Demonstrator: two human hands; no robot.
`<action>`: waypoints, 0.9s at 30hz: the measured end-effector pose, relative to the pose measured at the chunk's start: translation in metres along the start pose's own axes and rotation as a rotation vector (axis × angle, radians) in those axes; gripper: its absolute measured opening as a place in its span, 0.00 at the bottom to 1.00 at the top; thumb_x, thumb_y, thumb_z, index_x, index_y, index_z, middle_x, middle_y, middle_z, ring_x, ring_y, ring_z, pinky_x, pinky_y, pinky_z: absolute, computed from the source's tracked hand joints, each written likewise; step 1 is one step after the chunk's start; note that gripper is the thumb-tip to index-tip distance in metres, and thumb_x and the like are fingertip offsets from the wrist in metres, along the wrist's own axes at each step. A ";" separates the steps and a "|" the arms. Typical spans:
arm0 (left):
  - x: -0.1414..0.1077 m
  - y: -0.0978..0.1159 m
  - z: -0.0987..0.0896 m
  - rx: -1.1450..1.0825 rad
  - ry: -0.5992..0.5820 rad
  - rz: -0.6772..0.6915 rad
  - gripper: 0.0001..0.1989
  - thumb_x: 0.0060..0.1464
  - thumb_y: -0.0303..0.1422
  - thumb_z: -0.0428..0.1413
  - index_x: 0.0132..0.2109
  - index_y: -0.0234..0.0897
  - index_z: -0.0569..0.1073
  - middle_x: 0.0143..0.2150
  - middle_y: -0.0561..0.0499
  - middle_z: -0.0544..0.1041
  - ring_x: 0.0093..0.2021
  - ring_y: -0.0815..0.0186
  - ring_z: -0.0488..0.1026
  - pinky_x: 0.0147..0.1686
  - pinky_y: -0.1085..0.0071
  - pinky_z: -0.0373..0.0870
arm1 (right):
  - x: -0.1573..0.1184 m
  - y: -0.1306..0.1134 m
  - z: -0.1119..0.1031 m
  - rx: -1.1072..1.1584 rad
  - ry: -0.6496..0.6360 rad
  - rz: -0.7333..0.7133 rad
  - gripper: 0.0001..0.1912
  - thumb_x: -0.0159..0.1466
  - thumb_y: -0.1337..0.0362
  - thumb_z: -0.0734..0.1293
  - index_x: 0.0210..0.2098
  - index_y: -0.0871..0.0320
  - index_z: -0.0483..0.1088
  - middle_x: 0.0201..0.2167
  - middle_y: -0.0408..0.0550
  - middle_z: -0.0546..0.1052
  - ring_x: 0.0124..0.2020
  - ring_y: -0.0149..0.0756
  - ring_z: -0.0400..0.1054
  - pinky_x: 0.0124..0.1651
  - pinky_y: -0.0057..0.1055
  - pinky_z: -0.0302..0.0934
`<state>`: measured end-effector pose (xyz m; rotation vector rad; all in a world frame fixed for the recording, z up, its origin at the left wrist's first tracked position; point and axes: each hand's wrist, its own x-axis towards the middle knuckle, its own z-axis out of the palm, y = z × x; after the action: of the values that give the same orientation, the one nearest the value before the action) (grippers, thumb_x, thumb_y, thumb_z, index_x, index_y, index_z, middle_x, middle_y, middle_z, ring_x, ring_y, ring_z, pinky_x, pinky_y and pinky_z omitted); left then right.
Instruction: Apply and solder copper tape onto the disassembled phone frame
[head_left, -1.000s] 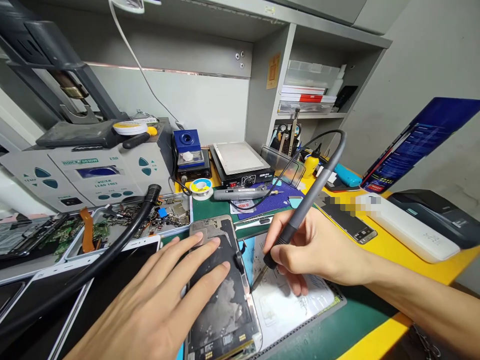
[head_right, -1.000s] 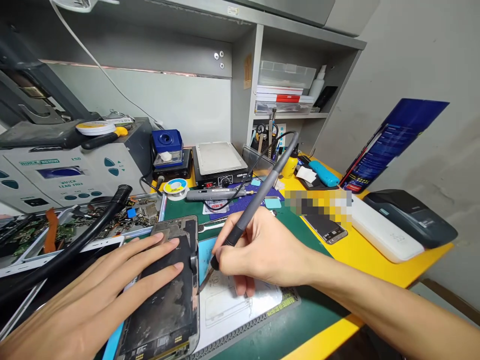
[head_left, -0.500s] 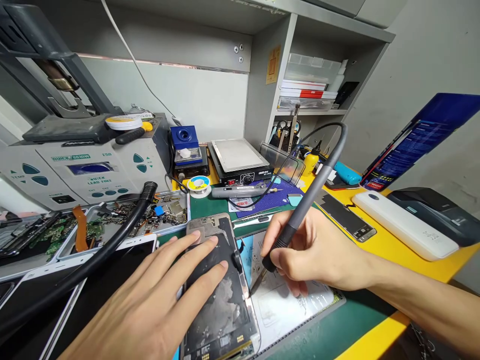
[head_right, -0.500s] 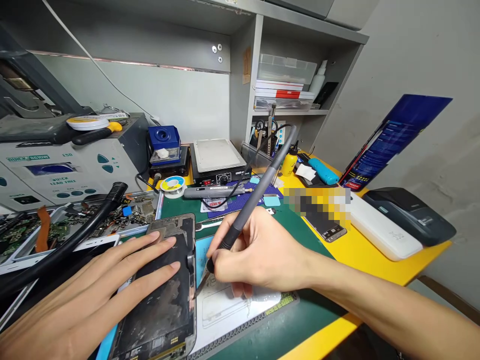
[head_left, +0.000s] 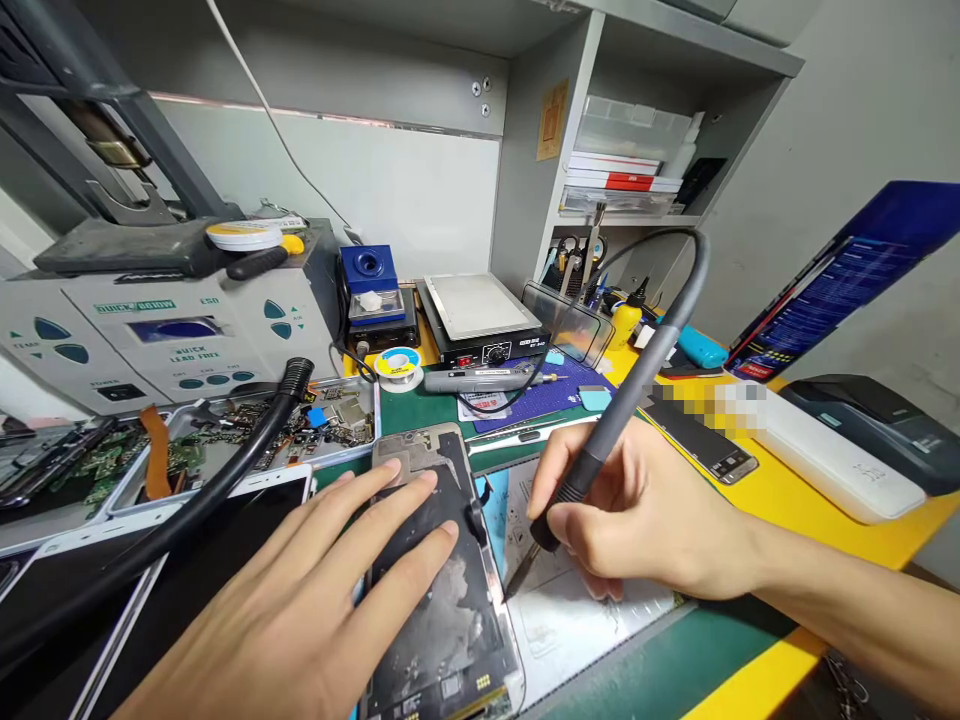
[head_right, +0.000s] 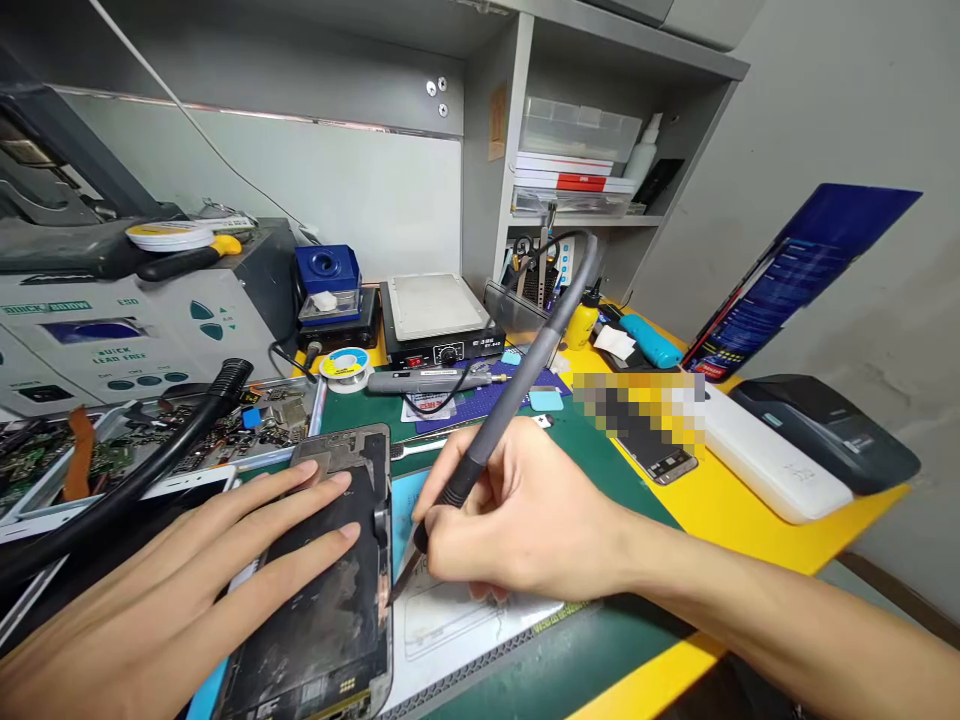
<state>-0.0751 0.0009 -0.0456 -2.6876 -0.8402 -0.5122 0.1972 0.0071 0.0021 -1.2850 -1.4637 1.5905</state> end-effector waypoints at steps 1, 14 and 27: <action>0.000 -0.002 -0.001 0.032 0.001 0.049 0.33 0.53 0.46 0.56 0.65 0.45 0.62 0.68 0.49 0.61 0.68 0.54 0.53 0.67 0.61 0.43 | 0.000 0.000 0.000 0.008 0.005 -0.003 0.08 0.51 0.75 0.67 0.30 0.59 0.68 0.15 0.35 0.68 0.14 0.26 0.62 0.15 0.20 0.56; -0.002 0.001 0.004 -0.045 0.053 -0.047 0.33 0.52 0.51 0.57 0.64 0.52 0.63 0.68 0.52 0.61 0.67 0.55 0.56 0.67 0.62 0.43 | -0.001 -0.003 0.007 0.016 0.008 -0.102 0.09 0.50 0.79 0.64 0.27 0.60 0.67 0.16 0.33 0.66 0.15 0.20 0.57 0.16 0.17 0.51; -0.005 -0.002 0.009 0.022 0.054 0.003 0.33 0.52 0.49 0.57 0.64 0.51 0.63 0.67 0.51 0.63 0.66 0.54 0.59 0.67 0.61 0.46 | -0.001 -0.003 0.007 -0.019 0.020 -0.151 0.11 0.49 0.81 0.64 0.28 0.61 0.67 0.19 0.35 0.66 0.19 0.20 0.54 0.19 0.17 0.50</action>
<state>-0.0777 0.0037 -0.0552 -2.6422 -0.8223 -0.5690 0.1910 0.0043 0.0044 -1.1680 -1.5289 1.4652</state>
